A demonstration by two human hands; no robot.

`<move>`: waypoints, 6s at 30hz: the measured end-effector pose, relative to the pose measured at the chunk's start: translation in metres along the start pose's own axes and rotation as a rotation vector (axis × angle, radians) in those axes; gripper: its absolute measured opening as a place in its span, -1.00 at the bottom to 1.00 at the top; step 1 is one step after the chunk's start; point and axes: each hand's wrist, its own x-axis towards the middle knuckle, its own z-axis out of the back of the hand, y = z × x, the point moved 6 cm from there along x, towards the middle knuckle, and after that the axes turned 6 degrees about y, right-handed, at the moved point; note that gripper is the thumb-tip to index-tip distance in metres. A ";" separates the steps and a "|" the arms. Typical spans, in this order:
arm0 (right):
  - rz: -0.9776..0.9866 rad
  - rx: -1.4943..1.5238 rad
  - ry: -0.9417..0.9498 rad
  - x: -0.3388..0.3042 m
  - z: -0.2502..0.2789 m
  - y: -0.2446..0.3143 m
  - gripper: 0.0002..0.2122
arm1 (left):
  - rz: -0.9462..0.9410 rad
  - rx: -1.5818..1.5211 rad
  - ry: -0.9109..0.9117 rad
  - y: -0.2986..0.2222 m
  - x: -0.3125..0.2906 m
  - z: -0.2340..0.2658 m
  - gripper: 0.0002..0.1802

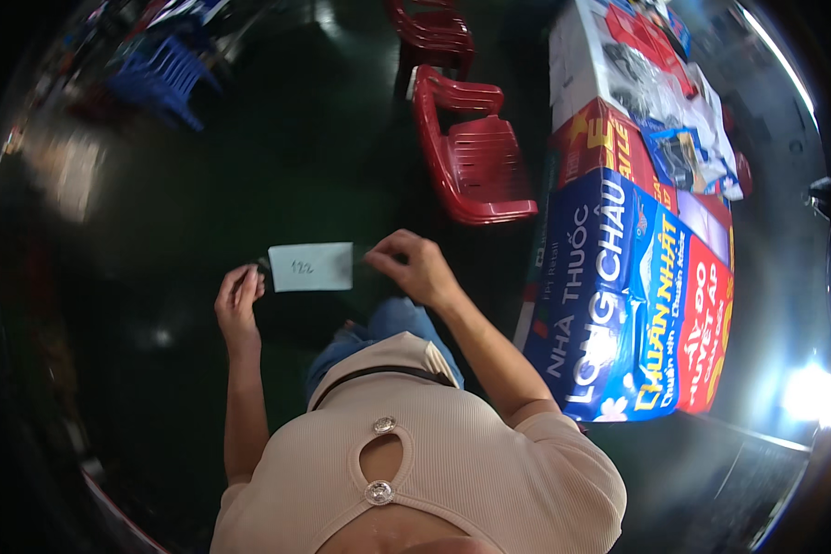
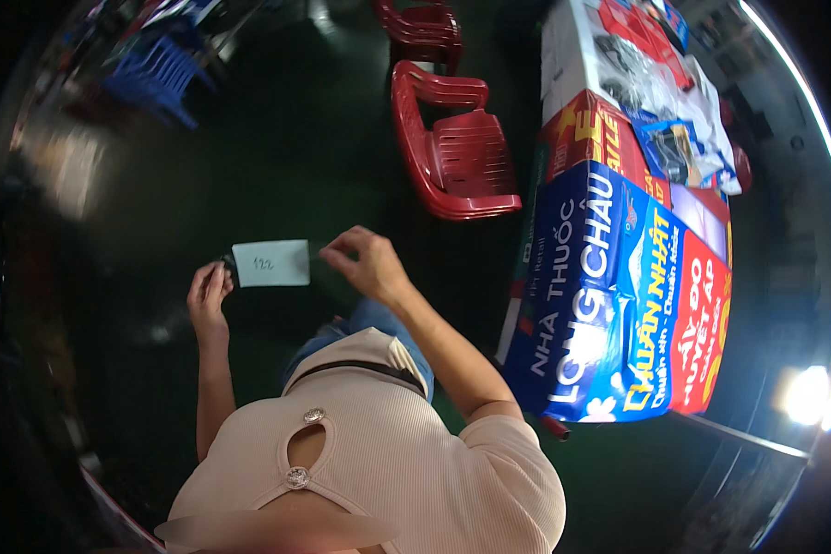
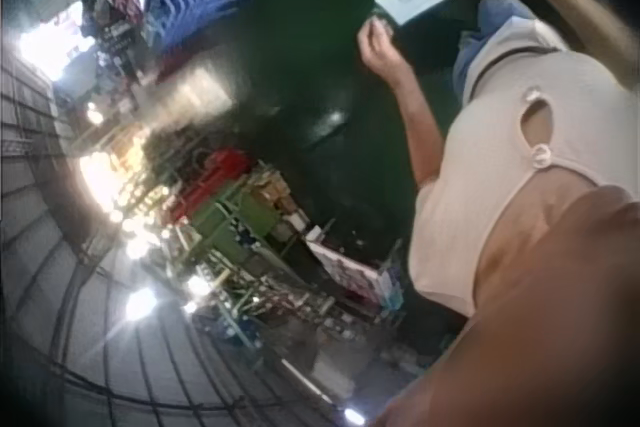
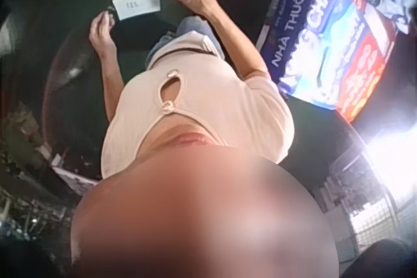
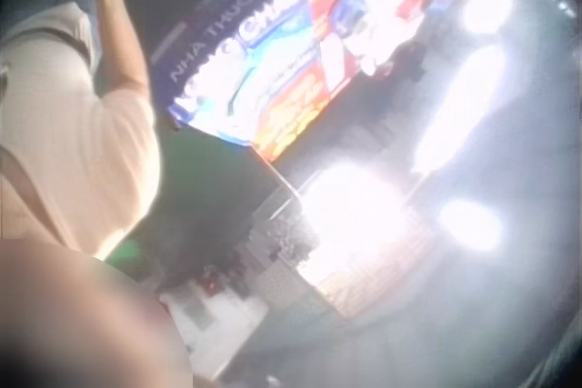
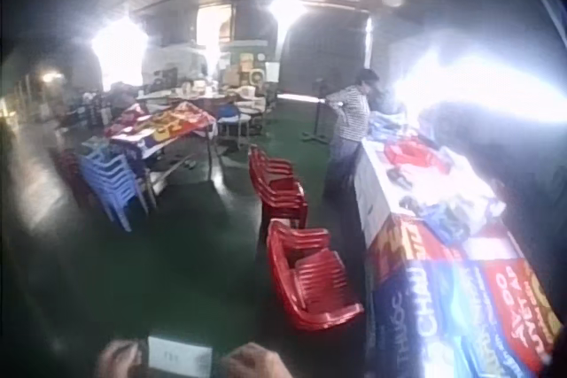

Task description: The person places small black components from a red basket into a clear plastic bag, ties the bag, writes on a label, retrieves tape from a cabinet, and applies the label to the bag. The person then places the labeled bag into a larger bag and ties it.

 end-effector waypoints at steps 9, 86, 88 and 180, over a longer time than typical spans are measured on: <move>-0.160 0.196 -0.483 0.268 0.142 -0.074 -0.82 | -0.118 -0.033 0.416 -0.016 0.384 -0.189 -0.85; -1.332 -0.574 -1.947 0.299 0.934 -0.202 -0.97 | 0.697 0.759 1.986 0.178 0.435 -1.349 -0.38; -1.342 -0.559 -1.932 0.295 0.929 -0.204 -0.96 | 0.569 1.064 2.339 0.161 0.433 -1.352 -0.52; -1.308 0.411 -1.964 0.315 0.997 -0.505 -0.65 | -0.397 0.989 2.311 0.066 0.524 -1.585 -0.63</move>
